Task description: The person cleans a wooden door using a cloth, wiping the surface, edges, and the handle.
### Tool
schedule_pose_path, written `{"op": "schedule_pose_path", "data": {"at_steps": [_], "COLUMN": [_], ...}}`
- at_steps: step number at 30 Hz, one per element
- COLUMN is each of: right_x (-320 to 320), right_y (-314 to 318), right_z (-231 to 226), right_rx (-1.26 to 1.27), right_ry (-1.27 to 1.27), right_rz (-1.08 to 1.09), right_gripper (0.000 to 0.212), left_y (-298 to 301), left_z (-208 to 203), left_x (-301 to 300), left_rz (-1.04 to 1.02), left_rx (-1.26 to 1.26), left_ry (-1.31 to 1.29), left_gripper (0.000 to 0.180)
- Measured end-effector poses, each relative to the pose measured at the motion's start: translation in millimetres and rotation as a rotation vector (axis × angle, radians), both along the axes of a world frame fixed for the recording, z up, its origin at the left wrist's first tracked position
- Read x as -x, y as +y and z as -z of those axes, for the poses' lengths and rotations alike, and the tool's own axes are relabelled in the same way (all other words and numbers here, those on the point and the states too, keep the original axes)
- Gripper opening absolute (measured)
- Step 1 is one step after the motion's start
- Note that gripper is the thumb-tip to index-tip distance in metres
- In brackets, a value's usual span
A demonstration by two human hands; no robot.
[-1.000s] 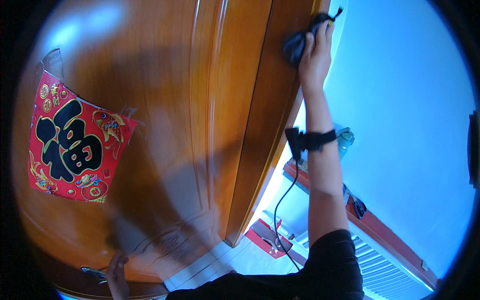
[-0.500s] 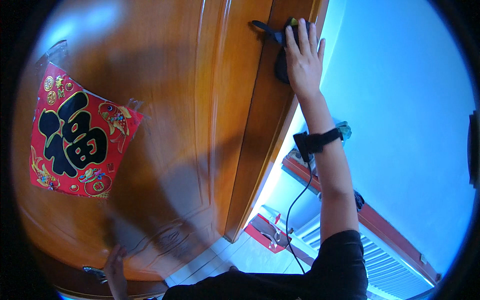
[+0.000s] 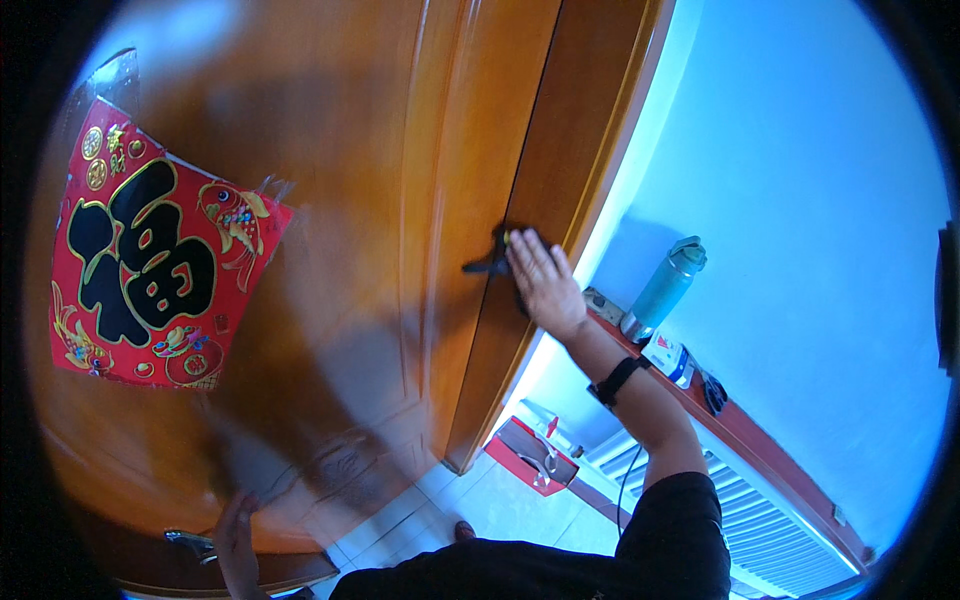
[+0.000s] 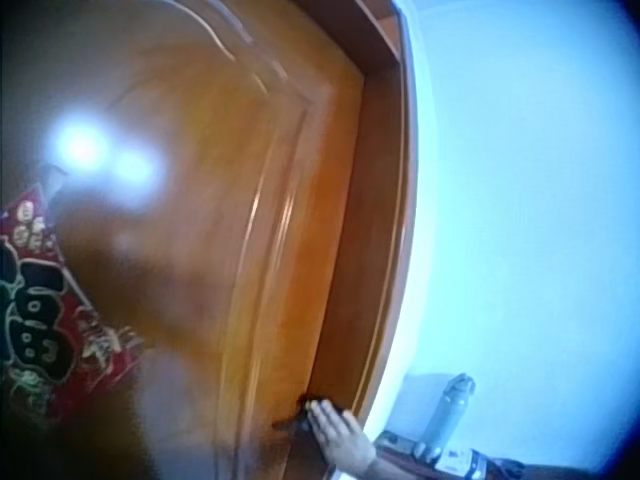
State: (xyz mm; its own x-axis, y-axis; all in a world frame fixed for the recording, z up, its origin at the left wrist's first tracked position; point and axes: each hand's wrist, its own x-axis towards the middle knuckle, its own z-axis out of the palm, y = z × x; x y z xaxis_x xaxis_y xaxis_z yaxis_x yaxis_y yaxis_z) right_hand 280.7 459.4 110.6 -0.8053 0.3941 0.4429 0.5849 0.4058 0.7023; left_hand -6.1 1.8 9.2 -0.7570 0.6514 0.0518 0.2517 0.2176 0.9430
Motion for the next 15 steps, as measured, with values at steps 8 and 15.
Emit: {"op": "schedule_pose_path", "data": {"at_steps": [8, 15], "right_x": [-3, 27], "right_y": [9, 25], "right_z": [-16, -212], "right_rx": [-0.087, -0.634], "right_ry": [-0.135, 0.296], "right_rz": [-0.088, 0.140], "right_gripper": [0.046, 0.046], "left_y": [-7, 0], "left_z": [10, 25], "left_x": [-6, 1], "left_rz": [-0.029, -0.037], "left_rx": [-0.026, -0.124], "left_ry": [0.117, 0.003], "left_gripper": [0.040, 0.041]}}
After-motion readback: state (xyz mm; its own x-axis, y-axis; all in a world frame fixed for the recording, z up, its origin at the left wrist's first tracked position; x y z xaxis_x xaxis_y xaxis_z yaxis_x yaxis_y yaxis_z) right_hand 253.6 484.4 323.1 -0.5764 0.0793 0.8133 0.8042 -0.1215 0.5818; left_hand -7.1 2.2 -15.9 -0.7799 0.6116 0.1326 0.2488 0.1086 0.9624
